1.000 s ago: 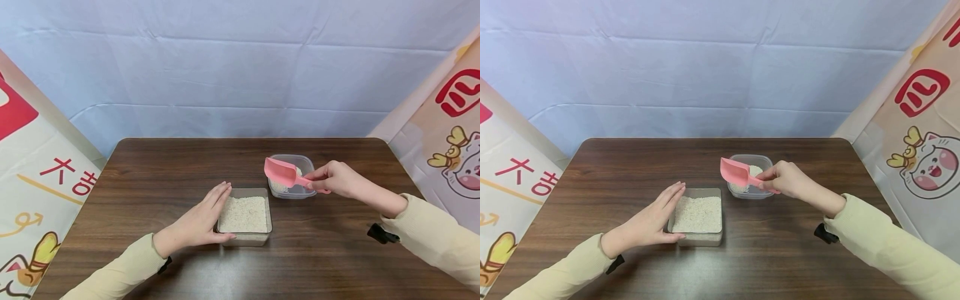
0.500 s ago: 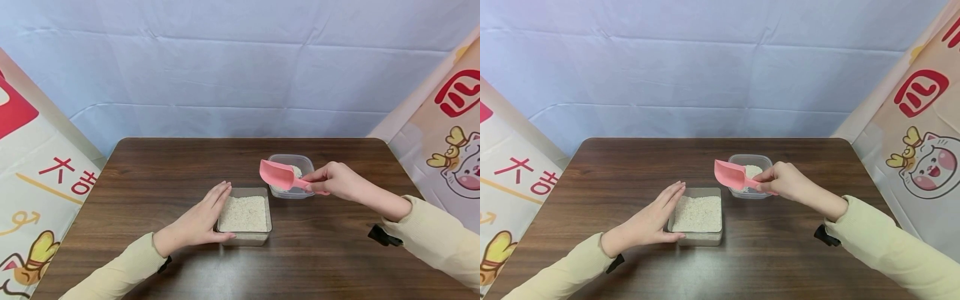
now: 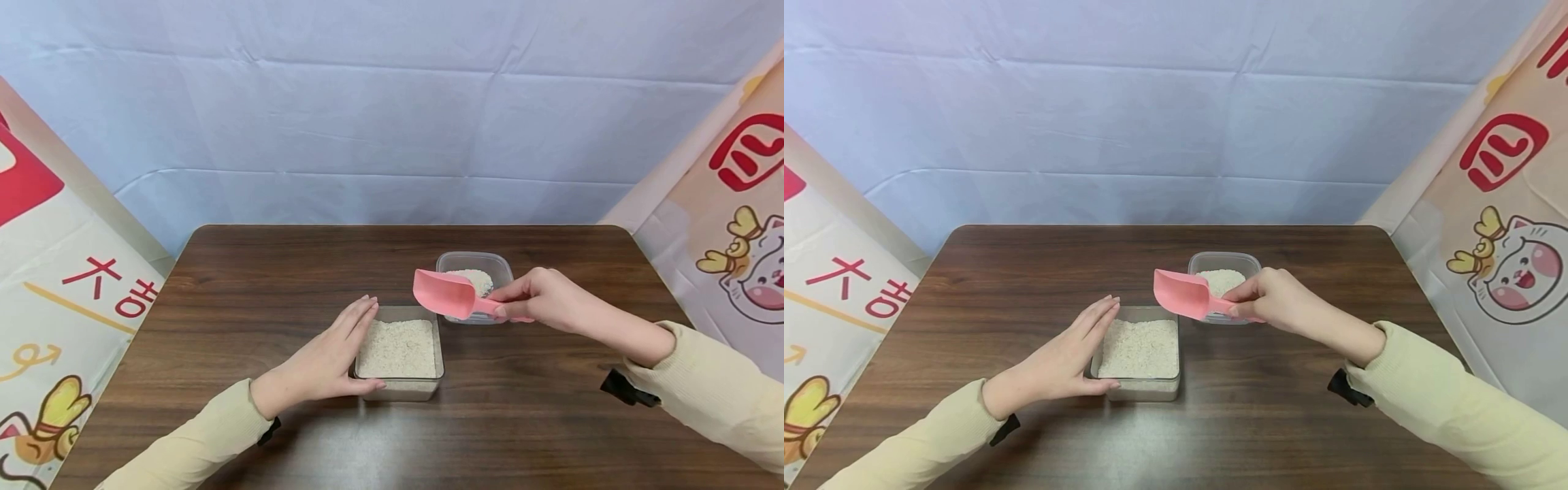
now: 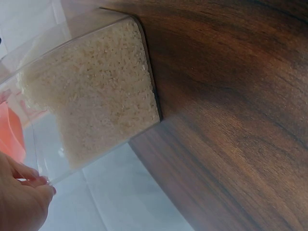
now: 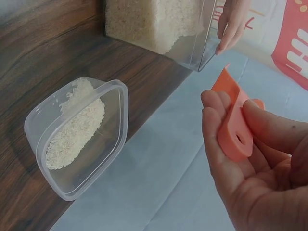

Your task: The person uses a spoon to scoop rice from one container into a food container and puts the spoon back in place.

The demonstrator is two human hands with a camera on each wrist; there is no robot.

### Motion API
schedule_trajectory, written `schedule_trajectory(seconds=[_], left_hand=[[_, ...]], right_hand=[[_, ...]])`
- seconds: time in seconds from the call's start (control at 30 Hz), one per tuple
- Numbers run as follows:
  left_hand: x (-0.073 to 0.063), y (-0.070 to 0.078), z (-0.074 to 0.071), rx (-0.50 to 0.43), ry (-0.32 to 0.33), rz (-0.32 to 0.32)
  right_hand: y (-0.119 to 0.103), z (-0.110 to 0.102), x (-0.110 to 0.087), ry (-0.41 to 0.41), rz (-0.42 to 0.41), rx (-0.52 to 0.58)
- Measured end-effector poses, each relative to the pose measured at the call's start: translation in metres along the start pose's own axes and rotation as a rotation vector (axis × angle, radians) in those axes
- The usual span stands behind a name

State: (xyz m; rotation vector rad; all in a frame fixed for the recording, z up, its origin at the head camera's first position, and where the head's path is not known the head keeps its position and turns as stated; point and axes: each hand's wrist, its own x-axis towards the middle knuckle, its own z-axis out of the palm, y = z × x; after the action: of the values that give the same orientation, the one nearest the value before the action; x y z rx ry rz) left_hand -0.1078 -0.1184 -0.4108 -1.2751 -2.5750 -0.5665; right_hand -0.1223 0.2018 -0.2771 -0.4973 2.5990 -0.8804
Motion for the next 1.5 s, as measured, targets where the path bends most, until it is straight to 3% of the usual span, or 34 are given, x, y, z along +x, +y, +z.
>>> schedule_trajectory(seconds=[0.73,1.5], left_hand=[[-0.001,0.000,0.001,0.005,0.007,-0.003],[0.000,0.000,0.000,0.011,0.007,0.000]], right_hand=[[-0.007,0.009,0.001,-0.139,-0.058,0.133],[-0.012,0.021,0.007,-0.290,-0.043,0.324]])
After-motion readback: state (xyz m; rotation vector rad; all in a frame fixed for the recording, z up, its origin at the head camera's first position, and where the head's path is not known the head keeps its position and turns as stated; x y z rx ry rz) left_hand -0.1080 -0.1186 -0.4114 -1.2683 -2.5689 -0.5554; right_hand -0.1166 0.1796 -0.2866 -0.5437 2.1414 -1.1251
